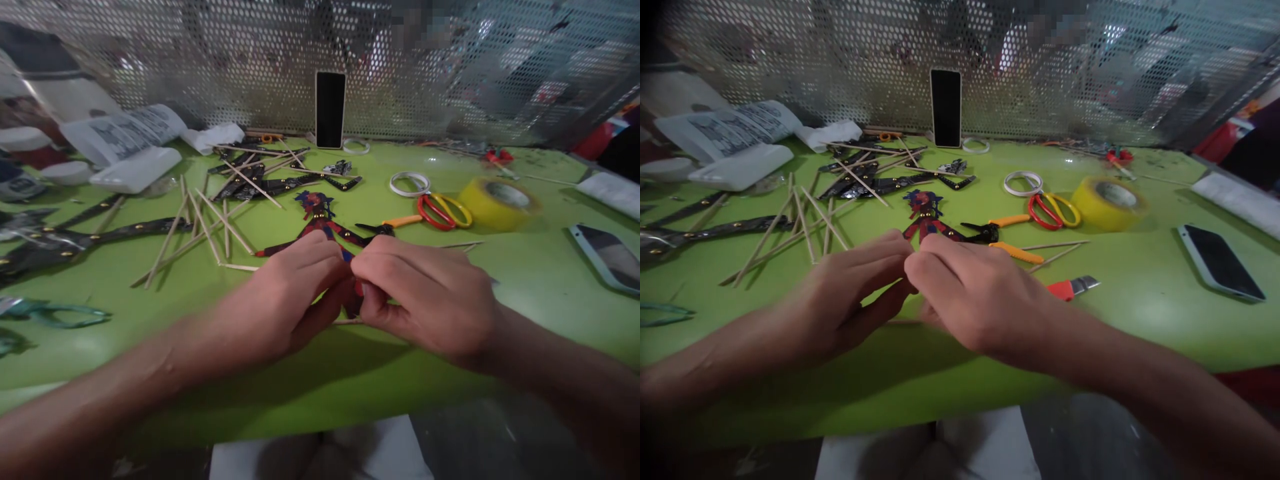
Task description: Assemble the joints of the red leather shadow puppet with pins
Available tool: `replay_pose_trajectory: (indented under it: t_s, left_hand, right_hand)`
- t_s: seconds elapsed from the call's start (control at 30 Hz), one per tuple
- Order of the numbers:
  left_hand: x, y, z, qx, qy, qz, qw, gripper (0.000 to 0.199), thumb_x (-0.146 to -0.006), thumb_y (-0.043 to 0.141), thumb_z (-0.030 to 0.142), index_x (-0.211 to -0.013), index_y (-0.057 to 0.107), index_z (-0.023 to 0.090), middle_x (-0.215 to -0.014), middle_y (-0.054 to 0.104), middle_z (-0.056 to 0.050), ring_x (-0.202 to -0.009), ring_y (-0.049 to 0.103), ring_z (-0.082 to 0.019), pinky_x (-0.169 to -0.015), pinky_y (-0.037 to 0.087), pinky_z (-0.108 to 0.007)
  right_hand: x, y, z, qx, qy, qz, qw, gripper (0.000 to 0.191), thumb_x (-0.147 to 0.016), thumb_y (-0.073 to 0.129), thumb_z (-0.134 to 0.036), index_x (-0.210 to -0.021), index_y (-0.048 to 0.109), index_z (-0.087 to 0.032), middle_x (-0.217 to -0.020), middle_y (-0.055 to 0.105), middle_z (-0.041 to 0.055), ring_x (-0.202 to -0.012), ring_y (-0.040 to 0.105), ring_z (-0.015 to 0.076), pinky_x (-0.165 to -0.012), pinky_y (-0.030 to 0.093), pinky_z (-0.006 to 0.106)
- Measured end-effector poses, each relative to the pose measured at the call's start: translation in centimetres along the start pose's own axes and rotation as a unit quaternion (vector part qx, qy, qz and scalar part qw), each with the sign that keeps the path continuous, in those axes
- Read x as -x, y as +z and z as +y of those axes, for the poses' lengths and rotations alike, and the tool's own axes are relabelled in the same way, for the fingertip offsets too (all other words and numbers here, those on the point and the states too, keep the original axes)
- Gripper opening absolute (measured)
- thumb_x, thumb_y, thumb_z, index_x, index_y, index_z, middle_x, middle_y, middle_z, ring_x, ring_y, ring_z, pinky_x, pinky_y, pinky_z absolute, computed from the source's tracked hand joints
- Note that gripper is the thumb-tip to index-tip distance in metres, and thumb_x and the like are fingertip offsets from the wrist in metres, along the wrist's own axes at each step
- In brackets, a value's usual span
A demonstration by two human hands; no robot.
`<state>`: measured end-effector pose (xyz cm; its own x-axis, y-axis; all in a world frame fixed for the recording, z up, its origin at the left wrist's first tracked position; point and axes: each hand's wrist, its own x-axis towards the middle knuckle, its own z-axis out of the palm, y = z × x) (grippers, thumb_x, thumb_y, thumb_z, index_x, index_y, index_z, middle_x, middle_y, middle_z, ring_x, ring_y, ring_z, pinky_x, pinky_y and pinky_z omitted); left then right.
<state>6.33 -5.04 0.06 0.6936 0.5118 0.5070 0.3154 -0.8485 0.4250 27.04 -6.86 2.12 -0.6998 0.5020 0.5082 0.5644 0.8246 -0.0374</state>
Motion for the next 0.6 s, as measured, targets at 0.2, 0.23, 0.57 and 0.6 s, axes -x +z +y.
replay_pose_trajectory:
  t_s: [0.2, 0.23, 0.57, 0.6]
  left_hand:
    - [0.4, 0.8, -1.0, -0.027, 0.021, 0.008, 0.999, 0.016, -0.099, 0.046, 0.009, -0.091, 0.059, 0.012, -0.085, 0.058, -0.005, -0.073, 0.051, -0.014, -0.066, 0.043, -0.025]
    - [0.5, 0.8, -1.1, -0.030, 0.017, 0.010, 0.999, 0.015, -0.099, 0.046, 0.007, -0.091, 0.059, 0.012, -0.084, 0.056, -0.004, -0.071, 0.050, -0.012, -0.063, 0.041, -0.024]
    - [0.3, 0.8, 0.1, -0.086, 0.009, 0.044, 0.995, 0.020, -0.095, 0.051, 0.009, -0.080, 0.065, 0.008, -0.076, 0.060, -0.005, -0.067, 0.056, -0.014, -0.061, 0.042, -0.025]
    - [0.2, 0.6, 0.1, -0.066, 0.002, 0.036, 0.997, 0.019, -0.095, 0.052, 0.011, -0.082, 0.066, 0.008, -0.079, 0.063, -0.006, -0.069, 0.058, -0.013, -0.063, 0.043, -0.024]
  right_hand:
    - [-0.4, 0.2, -0.1, -0.117, 0.123, 0.002, 0.986, 0.015, -0.081, 0.057, -0.005, -0.078, 0.057, -0.019, -0.070, 0.058, -0.0021, -0.061, 0.052, 0.0104, -0.056, 0.040, 0.024]
    - [-0.5, 0.2, -0.1, -0.155, 0.154, 0.000, 0.976, 0.015, -0.078, 0.058, -0.004, -0.077, 0.057, -0.019, -0.067, 0.058, -0.0036, -0.058, 0.051, 0.0094, -0.055, 0.040, 0.023]
    - [-0.8, 0.3, 0.0, -0.297, 0.262, -0.017, 0.918, 0.010, -0.079, 0.060, -0.007, -0.077, 0.058, -0.018, -0.062, 0.055, -0.0061, -0.052, 0.051, 0.0074, -0.049, 0.038, 0.020]
    - [-0.7, 0.2, 0.1, -0.260, 0.238, -0.003, 0.936, 0.012, -0.079, 0.060, -0.007, -0.077, 0.058, -0.018, -0.063, 0.055, -0.0060, -0.053, 0.051, 0.0074, -0.050, 0.039, 0.020]
